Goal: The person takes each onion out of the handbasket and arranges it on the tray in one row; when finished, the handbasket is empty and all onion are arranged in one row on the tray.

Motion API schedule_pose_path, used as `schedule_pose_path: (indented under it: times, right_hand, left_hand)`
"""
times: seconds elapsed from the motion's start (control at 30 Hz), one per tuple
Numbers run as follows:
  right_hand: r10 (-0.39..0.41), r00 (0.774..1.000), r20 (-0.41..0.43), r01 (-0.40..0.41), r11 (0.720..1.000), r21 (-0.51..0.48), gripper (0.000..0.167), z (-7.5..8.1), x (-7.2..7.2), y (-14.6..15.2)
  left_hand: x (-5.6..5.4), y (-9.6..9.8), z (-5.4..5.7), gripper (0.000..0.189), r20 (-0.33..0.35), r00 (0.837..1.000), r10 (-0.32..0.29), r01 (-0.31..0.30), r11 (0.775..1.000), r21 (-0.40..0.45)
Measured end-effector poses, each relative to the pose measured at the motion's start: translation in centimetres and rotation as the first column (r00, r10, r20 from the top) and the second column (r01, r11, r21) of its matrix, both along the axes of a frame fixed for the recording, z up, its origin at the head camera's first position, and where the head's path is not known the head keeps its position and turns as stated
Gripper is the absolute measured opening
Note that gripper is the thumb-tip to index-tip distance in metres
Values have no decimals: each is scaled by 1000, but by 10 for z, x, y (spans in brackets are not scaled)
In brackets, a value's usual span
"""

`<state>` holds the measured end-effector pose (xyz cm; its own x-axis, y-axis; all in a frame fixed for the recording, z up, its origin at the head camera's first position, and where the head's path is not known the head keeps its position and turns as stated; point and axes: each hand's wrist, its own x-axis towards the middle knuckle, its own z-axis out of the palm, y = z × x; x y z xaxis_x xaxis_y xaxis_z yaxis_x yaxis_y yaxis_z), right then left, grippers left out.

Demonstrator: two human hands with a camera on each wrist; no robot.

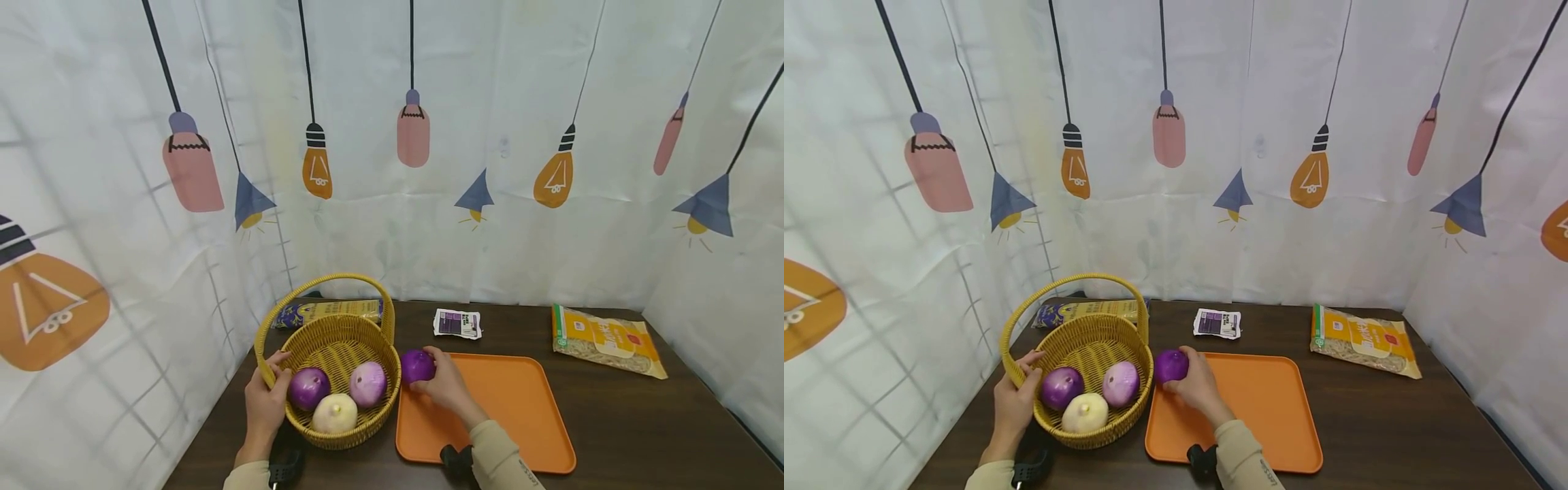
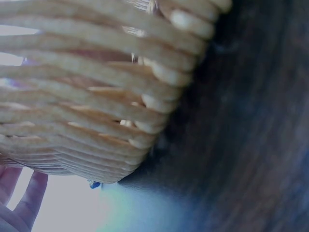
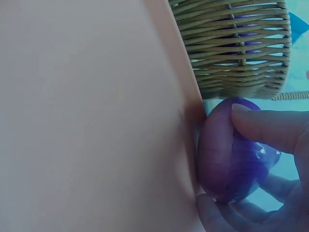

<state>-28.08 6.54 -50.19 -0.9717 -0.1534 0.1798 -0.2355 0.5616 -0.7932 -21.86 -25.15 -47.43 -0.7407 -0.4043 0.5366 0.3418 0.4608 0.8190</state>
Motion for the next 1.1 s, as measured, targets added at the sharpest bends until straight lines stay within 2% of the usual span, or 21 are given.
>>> schedule_pose_path:
  times: [0.43, 0.53, 0.63, 0.73, 0.87, 1.1]
  right_hand:
    - [24, 1000, 15, -23, 998, -64, 81, -3, -2, 4]
    - [35, 999, 29, -32, 996, -84, 85, -3, -2, 6]
    - [46, 998, 41, -43, 996, -82, 88, 1, 1, 9]
    - [47, 997, 54, -43, 996, -80, 91, 7, 6, 13]
    - [24, 999, 44, -20, 997, -81, 87, 20, 12, 15]
    - [32, 996, -81, -37, 997, -65, 75, 52, 18, -1]
  left_hand:
    - [1, 1, 2, 12, 5, 1000, 3, -3, 1000, 4]
    - [-4, -3, -5, 12, 11, 1000, 4, -4, 1000, 12]
    - [-12, -10, -18, 13, 6, 1000, 8, -8, 1000, 8]
    - [-18, -15, -27, 14, 2, 1000, 12, -12, 1000, -1]
    - [-19, -17, -31, 16, 2, 1000, 18, -18, 1000, -10]
    - [-19, -16, -30, 16, 16, 999, 35, -34, 999, -11]
